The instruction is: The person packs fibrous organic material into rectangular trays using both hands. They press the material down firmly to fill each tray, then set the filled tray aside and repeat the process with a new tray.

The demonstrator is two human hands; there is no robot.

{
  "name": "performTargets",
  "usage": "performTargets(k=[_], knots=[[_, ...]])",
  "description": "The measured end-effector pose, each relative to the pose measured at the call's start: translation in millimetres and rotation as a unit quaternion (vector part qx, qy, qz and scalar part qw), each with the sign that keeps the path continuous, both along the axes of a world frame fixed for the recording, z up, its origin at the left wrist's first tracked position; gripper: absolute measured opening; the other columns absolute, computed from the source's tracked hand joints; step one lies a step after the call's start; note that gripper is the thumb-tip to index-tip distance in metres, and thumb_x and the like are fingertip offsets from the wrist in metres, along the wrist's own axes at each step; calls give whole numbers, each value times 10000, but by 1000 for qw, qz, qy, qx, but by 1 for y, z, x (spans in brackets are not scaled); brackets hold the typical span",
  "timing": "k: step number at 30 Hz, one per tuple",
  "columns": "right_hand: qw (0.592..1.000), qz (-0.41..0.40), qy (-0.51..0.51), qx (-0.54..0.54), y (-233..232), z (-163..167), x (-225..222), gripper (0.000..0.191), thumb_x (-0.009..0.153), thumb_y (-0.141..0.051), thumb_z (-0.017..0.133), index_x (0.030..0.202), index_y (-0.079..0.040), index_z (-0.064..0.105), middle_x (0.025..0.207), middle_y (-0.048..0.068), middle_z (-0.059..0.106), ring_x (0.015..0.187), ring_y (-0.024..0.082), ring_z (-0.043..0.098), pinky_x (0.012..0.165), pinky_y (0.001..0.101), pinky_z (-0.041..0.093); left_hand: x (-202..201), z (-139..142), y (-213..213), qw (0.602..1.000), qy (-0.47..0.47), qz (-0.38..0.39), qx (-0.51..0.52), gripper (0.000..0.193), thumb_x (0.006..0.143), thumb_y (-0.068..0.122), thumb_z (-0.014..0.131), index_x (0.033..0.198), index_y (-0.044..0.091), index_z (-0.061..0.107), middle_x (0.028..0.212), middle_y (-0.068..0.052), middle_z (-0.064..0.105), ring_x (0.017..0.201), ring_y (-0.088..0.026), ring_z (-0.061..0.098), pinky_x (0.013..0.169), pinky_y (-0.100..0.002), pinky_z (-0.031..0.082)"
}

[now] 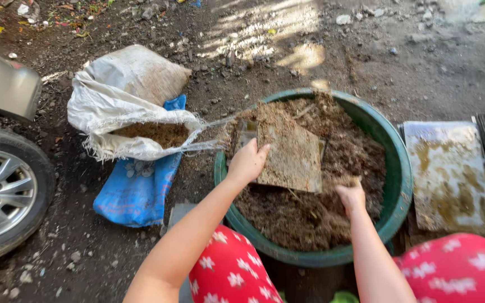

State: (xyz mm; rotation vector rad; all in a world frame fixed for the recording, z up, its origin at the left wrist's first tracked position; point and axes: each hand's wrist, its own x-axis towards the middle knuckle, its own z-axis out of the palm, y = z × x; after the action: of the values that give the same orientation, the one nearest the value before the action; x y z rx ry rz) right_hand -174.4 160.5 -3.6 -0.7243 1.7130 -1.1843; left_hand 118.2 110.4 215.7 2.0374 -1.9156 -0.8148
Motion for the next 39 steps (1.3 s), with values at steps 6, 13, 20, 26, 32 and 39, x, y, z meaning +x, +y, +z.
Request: performTargets(k=[6,13,20,26,32,39], knots=[[991,122,24,50,-13,81,6,599,879,-114,697,1441,-81,493,1239,149,661,1045,283,623,860,447,507,-40,-57,55,1000,7,16,-6,679,1028,507,438,1463,-14,459,1412,-252,583,1309,-390,556,1076,-493,434],[952,-7,-276,131,-5,78,24,528,960,-215,654,1426,-46,473,1361,155,603,1174,249,604,975,413,498,-50,-111,104,990,64,13,129,572,1020,442,431,1354,-19,481,1131,-224,744,1083,-403,700,925,-515,507],[991,118,-47,30,3,61,45,549,858,-58,770,1365,-35,561,1224,126,698,1026,226,686,865,396,564,-82,-127,121,992,61,45,97,657,1072,402,353,1509,-82,277,1101,-298,718,971,-442,747,840,-546,591],[980,87,-178,33,8,87,58,556,811,-51,709,1336,-77,530,1150,128,693,956,244,724,781,436,628,-50,-121,80,965,234,30,115,849,1082,702,328,1503,-11,514,1499,-271,549,1390,-391,513,1117,-493,405],[989,98,80,78,32,57,126,1004,907,-611,685,1629,-142,166,1600,274,255,1447,431,256,1149,603,239,-54,-145,86,965,212,154,8,921,1007,668,403,1523,-82,266,1490,-344,472,1389,-454,474,1143,-457,383],[994,42,97,13,25,-40,90,895,908,-580,639,1614,-160,282,1630,181,382,1483,371,363,1199,517,272,-79,-119,90,978,130,153,54,819,1032,580,308,1531,-68,276,1331,-346,588,1235,-473,567,1036,-485,439]])
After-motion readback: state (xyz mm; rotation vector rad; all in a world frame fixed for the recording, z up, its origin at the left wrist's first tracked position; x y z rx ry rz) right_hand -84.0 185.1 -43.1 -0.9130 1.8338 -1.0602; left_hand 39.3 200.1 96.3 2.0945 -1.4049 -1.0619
